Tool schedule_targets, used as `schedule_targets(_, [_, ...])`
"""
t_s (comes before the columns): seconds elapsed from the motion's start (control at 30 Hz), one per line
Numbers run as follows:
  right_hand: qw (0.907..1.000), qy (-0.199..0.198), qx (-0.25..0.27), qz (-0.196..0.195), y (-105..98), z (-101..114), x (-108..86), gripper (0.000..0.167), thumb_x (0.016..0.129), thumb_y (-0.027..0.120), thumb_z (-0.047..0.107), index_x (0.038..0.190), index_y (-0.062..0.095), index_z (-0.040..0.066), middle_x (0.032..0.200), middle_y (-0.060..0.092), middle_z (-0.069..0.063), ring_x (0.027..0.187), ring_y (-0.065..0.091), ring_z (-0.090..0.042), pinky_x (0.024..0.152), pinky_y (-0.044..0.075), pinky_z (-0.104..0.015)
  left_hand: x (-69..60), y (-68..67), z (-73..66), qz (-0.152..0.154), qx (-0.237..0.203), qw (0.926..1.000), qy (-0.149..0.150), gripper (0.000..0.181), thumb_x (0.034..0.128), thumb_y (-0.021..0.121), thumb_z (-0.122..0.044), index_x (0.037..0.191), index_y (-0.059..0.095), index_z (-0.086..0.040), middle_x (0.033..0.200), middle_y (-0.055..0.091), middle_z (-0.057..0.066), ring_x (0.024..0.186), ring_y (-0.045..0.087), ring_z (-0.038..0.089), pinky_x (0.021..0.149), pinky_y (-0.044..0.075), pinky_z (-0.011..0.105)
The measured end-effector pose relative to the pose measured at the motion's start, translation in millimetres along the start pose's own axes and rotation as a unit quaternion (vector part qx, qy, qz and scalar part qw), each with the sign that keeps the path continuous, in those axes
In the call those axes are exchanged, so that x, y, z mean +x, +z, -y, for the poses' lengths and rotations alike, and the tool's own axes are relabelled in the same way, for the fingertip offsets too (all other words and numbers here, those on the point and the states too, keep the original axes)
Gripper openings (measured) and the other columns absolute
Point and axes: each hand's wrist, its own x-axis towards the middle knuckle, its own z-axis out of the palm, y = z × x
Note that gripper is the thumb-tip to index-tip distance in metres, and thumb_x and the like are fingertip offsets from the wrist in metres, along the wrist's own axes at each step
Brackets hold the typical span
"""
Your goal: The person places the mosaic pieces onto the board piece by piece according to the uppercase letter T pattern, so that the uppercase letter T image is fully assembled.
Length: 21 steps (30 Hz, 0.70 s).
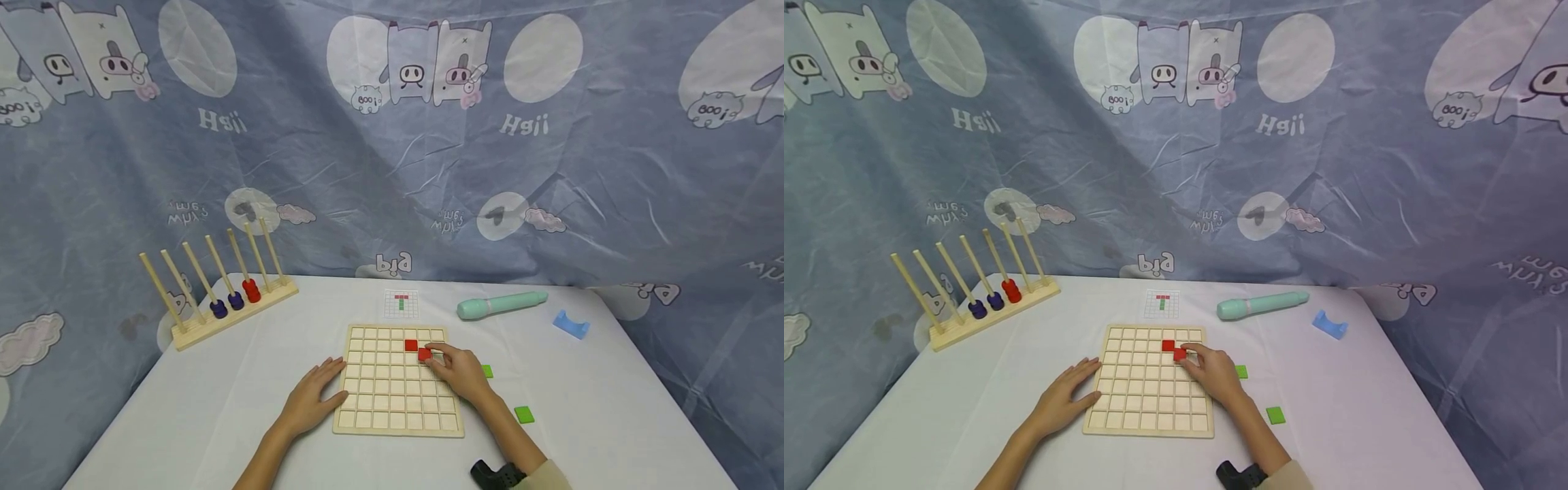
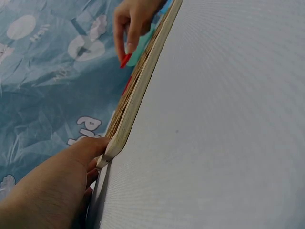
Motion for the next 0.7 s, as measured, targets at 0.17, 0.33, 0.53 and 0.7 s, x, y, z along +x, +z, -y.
schedule_targets(0.17, [0.9999, -0.008, 0.01, 0.005, 15, 8, 13.2, 0.032, 0.083, 0.069, 0.032, 0.111, 0.067, 0.017, 0.046, 0.03, 0.014, 0.04, 0.021, 0.001, 0.037, 0.02, -0.018, 1.0, 0.9, 1.1, -0.002, -0.002, 1.0, 0.004, 0.058, 0.0848, 0.063, -0.042, 0.135, 0.049, -0.016, 0.139, 0.044, 0.0, 0.133, 0.033, 0.021, 0.111, 0.021, 0.042])
schedule_targets(0.33, [0.9998, -0.013, 0.014, -0.01, 28, 12, 24.7, 0.031, 0.082, 0.071, 0.031, 0.109, 0.068, 0.017, 0.046, 0.029, 0.014, 0.041, 0.022, 0.001, 0.038, 0.019, -0.018, 1.5, 1.6, 1.7, 0.005, 0.002, 1.0, 0.004, 0.059, 0.0851, 0.063, -0.043, 0.136, 0.048, -0.016, 0.14, 0.043, -0.001, 0.133, 0.032, 0.02, 0.111, 0.021, 0.04])
schedule_targets(0.53, [0.9994, -0.013, 0.018, -0.026, 37, 16, 35.3, 0.031, 0.082, 0.071, 0.03, 0.109, 0.068, 0.017, 0.047, 0.033, 0.012, 0.042, 0.026, -0.002, 0.038, 0.022, -0.02, 0.7, 0.2, 0.5, -0.001, 0.0, 1.0, 0.002, 0.059, 0.0843, 0.064, -0.041, 0.135, 0.048, -0.015, 0.14, 0.044, 0.0, 0.132, 0.033, 0.022, 0.111, 0.021, 0.041])
schedule_targets(0.7, [0.9996, 0.009, 0.026, -0.004, 42, 17, 39.7, 0.031, 0.082, 0.07, 0.031, 0.11, 0.068, 0.018, 0.046, 0.032, 0.01, 0.041, 0.025, -0.003, 0.037, 0.022, -0.02, 0.0, 0.4, 0.8, -0.001, 0.004, 1.0, 0.001, 0.059, 0.0844, 0.064, -0.042, 0.135, 0.048, -0.016, 0.14, 0.044, -0.001, 0.132, 0.033, 0.021, 0.111, 0.022, 0.041])
